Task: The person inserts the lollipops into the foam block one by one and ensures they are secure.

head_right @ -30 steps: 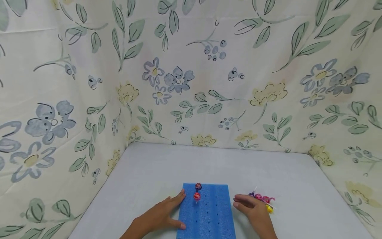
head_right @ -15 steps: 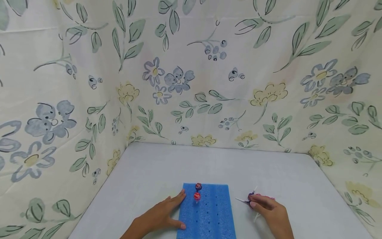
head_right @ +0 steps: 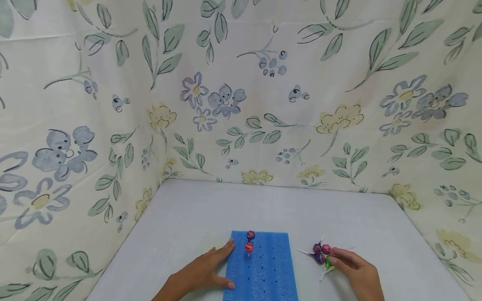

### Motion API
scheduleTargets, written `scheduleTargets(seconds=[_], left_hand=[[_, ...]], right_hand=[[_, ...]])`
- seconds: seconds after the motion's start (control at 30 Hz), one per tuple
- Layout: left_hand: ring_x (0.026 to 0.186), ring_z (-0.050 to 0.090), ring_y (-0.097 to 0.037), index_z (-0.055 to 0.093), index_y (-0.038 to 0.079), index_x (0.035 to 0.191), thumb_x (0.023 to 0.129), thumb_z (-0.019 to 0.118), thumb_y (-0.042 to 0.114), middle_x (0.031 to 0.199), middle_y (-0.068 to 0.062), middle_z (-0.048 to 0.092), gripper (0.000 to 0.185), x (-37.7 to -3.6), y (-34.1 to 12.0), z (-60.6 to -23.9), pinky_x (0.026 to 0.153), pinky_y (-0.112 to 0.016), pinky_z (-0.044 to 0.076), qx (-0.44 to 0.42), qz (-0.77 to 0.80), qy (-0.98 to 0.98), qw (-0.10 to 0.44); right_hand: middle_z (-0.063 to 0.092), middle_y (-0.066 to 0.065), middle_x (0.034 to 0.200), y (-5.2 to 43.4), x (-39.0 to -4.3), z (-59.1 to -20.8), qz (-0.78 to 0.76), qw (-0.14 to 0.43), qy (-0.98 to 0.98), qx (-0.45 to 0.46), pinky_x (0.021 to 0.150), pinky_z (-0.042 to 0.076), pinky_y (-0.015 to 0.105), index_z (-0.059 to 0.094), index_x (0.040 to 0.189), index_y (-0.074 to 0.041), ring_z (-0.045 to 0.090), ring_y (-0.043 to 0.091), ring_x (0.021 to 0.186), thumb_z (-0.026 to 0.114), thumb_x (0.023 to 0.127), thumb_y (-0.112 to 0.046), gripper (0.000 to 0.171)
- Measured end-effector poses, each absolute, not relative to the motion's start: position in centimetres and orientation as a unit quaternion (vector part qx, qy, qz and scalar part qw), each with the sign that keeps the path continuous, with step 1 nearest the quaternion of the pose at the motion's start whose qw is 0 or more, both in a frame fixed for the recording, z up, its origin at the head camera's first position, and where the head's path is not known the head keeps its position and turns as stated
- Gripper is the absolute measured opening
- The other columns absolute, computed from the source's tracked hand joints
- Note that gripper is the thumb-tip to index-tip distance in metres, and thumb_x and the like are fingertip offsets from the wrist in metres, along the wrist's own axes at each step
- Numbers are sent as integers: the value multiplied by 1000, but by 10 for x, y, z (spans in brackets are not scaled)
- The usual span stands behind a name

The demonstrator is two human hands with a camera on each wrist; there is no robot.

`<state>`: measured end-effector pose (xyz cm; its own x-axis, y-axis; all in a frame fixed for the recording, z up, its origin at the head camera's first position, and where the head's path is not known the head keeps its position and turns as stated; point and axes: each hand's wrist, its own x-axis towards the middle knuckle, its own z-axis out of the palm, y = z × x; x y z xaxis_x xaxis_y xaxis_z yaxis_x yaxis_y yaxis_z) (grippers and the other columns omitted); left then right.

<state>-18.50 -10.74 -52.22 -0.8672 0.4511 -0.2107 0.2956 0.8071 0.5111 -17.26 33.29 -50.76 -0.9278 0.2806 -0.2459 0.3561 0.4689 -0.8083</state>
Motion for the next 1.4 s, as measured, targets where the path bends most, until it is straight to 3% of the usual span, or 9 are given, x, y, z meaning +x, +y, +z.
scheduleTargets(seconds=[0.2,0.43,0.5,0.73,0.97,1.17,1.4], left_hand=[[151,41,-49,34,26,168,81,78,73,175,6,28,108,-184,-107,-519,112,-68,45,202,237,936,163],[151,41,-49,34,27,168,81,79,73,175,7,28,108,-185,-106,-518,111,-68,46,198,233,938,164],[151,42,-49,34,27,168,81,79,73,175,7,28,108,-185,-106,-518,111,-68,46,199,233,938,164],[151,42,-48,35,28,168,80,78,74,175,7,29,109,-186,-105,-521,111,-67,47,201,231,938,162],[151,41,-48,35,28,168,80,79,74,175,7,29,109,-186,-104,-521,111,-68,46,195,237,937,166],[152,41,-48,35,26,167,80,79,74,175,6,29,109,-185,-105,-520,112,-68,46,192,239,936,171],[151,41,-49,35,25,167,80,79,73,175,5,28,109,-184,-106,-521,112,-68,45,196,244,935,168]], right_hand=[[80,-9,117,339,-171,-509,-487,33,848,205,74,52,10,70,139,-9,58,-22,86,85,86,-57,73],[80,-3,120,344,-173,-514,-480,17,847,228,86,56,34,71,138,-8,57,-19,83,87,85,-55,72],[80,-3,118,346,-173,-516,-480,15,846,232,85,56,33,71,138,-8,57,-19,82,87,85,-55,72],[81,-1,116,351,-174,-518,-482,9,842,242,67,53,15,70,137,-6,60,-17,79,85,89,-49,66],[82,3,112,358,-173,-520,-486,5,832,266,68,58,25,71,136,-4,63,-10,78,85,89,-47,65],[83,-1,107,363,-171,-524,-490,18,831,262,67,56,19,74,132,-6,65,-11,77,87,86,-51,66],[82,4,114,361,-171,-525,-478,24,847,232,68,55,17,71,135,-2,61,-14,78,87,86,-51,71]])
